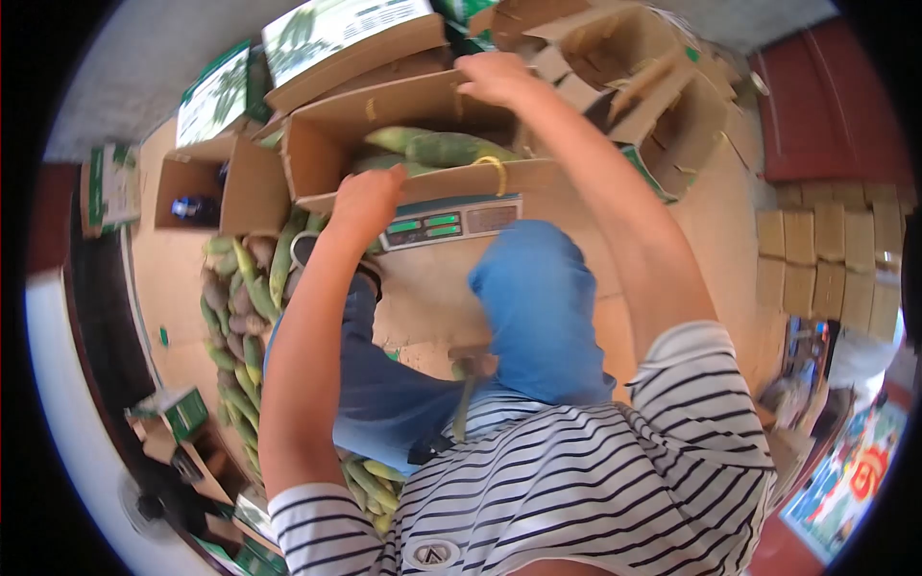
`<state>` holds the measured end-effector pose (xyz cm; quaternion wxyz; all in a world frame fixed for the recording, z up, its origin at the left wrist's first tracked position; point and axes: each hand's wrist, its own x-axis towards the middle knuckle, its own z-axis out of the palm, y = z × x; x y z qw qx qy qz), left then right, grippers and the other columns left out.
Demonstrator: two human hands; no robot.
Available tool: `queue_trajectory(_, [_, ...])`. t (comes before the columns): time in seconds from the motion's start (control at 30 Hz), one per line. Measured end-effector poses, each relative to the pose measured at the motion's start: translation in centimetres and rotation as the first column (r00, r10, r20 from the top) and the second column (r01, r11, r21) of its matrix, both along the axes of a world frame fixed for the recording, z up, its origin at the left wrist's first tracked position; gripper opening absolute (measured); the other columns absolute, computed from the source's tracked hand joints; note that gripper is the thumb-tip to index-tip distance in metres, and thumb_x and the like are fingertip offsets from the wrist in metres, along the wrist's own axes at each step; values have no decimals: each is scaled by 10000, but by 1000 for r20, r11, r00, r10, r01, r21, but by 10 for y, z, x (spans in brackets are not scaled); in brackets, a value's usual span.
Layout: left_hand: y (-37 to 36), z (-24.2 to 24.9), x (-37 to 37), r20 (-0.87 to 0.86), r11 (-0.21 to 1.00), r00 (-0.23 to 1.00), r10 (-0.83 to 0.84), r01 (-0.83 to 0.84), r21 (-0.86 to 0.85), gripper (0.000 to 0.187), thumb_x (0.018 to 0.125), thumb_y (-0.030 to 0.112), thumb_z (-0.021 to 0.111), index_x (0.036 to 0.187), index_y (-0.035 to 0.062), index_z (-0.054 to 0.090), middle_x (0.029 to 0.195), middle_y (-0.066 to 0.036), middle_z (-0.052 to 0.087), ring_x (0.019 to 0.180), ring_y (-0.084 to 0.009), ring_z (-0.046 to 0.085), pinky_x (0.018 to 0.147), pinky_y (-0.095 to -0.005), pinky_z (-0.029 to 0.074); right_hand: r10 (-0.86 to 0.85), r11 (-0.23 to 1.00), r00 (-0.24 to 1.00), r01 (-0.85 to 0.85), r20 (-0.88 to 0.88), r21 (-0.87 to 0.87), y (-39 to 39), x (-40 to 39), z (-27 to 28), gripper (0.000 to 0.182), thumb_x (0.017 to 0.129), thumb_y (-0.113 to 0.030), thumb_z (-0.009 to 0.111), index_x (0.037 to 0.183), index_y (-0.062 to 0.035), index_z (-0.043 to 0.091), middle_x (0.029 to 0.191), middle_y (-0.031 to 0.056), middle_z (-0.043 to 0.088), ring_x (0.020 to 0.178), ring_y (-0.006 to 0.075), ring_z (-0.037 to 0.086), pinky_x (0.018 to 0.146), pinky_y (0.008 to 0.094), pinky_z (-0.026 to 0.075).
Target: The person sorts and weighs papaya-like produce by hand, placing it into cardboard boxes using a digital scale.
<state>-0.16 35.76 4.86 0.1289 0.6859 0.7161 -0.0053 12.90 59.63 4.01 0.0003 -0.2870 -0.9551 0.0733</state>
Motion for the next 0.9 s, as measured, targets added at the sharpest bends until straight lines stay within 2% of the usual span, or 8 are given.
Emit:
queue_trajectory(0.1, [3,6,7,-38,998,999,24,-26,-49,202,806,177,622,938,56,528,757,-181,629,785,-366,620,674,-485,475,61,995,996,-65,58,73,7,-3,-12,172,766,-230,642,852,-81,659,869,127,666,857,333,634,743,431,502])
queue_trajectory(0.2, [5,6,11,-61,999,998,-10,7,-42,182,806,168,615,925,57,533,741,-181,628,761,-364,622,653,-489,479,201,978,980,-200,-6,50,-2,14,-4,163,779,-228,633,847,-82,654,829,133,661,831,337,631,712,437,493])
queue_trajectory(0.3, [7,4,17,-20,991,990,-137,137,-5,137,807,149,601,893,57,548,733,-179,627,746,-363,622,637,-481,482,208,977,977,-209,39,47,-15,52,16,176,797,-236,622,870,-77,646,842,133,654,847,333,623,705,445,483])
queue_trajectory(0.4, [20,22,49,-63,953,954,-294,297,53,95,784,120,595,860,68,571,728,-155,635,744,-343,633,635,-466,487,94,995,996,-94,2,27,-26,127,21,205,816,-256,613,899,-69,627,859,128,643,863,329,613,716,449,475])
queue_trajectory(0.53, [33,28,133,-90,798,806,-585,592,108,118,731,97,588,846,82,606,704,-115,647,712,-279,660,605,-404,514,-52,999,998,53,-40,6,-52,251,21,225,837,-264,593,894,-48,614,864,140,633,874,345,595,739,459,462])
queue_trajectory(0.7, [25,9,264,49,624,623,-780,771,124,83,744,122,581,759,91,657,707,-92,667,708,-251,677,573,-354,526,-263,961,964,265,34,-82,-102,399,21,203,832,-235,593,880,-39,610,856,152,616,861,356,584,749,441,464])
queue_trajectory(0.8, [9,43,317,304,633,556,-774,696,339,92,724,98,573,808,65,588,731,-90,641,711,-262,659,600,-340,515,-354,924,898,380,262,-53,-123,474,2,198,818,-234,602,840,-38,594,829,151,606,824,353,582,730,436,463])
queue_trajectory(0.9, [0,103,303,328,608,513,-794,640,470,140,709,77,569,842,53,536,746,-85,581,725,-252,613,671,-373,485,-555,814,757,580,345,36,-166,583,-64,178,821,-223,598,858,-49,603,840,159,611,807,349,588,718,428,468])
